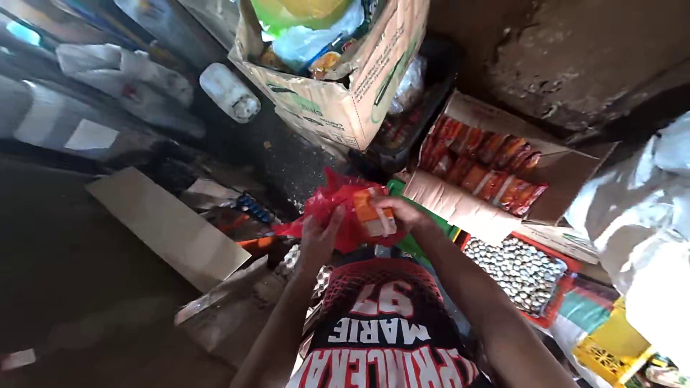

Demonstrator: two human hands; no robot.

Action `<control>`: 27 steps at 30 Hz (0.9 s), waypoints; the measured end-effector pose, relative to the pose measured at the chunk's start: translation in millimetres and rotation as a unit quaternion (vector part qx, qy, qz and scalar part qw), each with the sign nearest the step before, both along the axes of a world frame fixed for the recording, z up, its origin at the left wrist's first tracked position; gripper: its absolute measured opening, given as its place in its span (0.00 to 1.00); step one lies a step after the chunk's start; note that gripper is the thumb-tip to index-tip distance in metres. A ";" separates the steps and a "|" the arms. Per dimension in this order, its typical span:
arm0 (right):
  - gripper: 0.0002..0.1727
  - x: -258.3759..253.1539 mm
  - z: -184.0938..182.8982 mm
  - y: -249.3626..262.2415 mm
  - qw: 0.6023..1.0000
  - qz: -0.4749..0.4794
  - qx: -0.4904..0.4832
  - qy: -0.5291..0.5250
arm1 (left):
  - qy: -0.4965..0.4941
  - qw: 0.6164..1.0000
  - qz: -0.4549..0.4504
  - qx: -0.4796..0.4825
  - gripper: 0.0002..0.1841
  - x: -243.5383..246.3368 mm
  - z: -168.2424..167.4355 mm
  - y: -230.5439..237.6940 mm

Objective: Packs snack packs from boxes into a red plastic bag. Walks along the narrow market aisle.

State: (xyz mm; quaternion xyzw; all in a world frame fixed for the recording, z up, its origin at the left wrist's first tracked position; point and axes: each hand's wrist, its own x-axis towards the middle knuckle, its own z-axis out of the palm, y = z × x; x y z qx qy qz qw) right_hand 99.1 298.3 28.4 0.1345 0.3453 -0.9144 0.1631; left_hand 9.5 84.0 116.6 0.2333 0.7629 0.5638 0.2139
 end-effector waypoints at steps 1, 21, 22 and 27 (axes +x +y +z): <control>0.25 -5.0 6.4 -3.1 0.996 0.008 0.065 -0.054 | -0.019 1.000 0.000 -0.014 0.14 2.2 -7.7 -6.0; 0.75 107.8 -67.2 210.7 0.590 -0.253 0.555 -0.529 | -0.176 0.978 -0.089 0.071 0.11 9.5 -43.2 32.2; 0.82 102.8 -76.9 211.7 0.569 -0.240 0.554 -0.558 | -0.165 0.979 -0.106 0.058 0.12 4.3 -39.6 32.3; 0.71 80.0 -81.0 199.9 0.503 -0.165 0.657 -0.537 | -0.070 0.984 -0.161 0.035 0.16 -28.3 -31.7 29.8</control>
